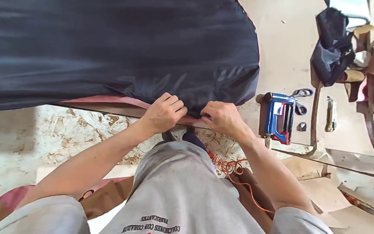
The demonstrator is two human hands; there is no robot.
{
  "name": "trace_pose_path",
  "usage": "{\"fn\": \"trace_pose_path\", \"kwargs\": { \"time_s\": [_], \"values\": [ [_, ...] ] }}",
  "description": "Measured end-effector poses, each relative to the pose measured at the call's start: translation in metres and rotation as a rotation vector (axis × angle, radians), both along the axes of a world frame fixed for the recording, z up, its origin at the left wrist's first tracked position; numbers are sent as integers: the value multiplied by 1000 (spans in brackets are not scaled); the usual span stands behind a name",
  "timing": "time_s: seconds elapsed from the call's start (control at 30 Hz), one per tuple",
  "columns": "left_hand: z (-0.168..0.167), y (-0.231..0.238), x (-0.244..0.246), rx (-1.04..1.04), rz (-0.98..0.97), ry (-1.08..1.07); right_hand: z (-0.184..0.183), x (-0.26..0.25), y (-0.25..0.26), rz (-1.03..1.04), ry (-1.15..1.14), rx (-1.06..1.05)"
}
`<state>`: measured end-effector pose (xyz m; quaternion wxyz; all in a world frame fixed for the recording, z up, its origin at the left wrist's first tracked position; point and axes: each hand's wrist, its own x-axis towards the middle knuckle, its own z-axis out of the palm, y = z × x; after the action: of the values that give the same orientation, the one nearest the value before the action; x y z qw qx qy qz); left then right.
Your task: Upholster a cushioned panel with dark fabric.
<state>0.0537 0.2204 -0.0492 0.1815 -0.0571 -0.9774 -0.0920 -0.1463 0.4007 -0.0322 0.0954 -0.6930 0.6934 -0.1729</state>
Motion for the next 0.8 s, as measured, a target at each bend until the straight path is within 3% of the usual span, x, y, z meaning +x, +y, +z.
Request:
{"fn": "trace_pose_path", "kwargs": {
  "time_s": [0.1, 0.17, 0.3, 0.37, 0.6, 0.8],
  "values": [
    [-2, 4, 1, -57, -9, 201, -14, 18, 7, -188, 116, -317],
    [-9, 6, 3, -72, -21, 251, -28, 33, 14, -254, 135, -369],
    [-19, 8, 14, -45, -1, 163, -15, 34, 25, -208, -133, -110],
    [-17, 10, 14, -17, 7, 147, -3, 30, 33, -226, -186, -98],
    [-9, 29, -8, 38, 68, 76, -5, 23, 32, -259, -117, -91],
    [-13, 35, -28, -42, -12, 59, -13, 25, 26, -242, 5, -110]
  ]
}}
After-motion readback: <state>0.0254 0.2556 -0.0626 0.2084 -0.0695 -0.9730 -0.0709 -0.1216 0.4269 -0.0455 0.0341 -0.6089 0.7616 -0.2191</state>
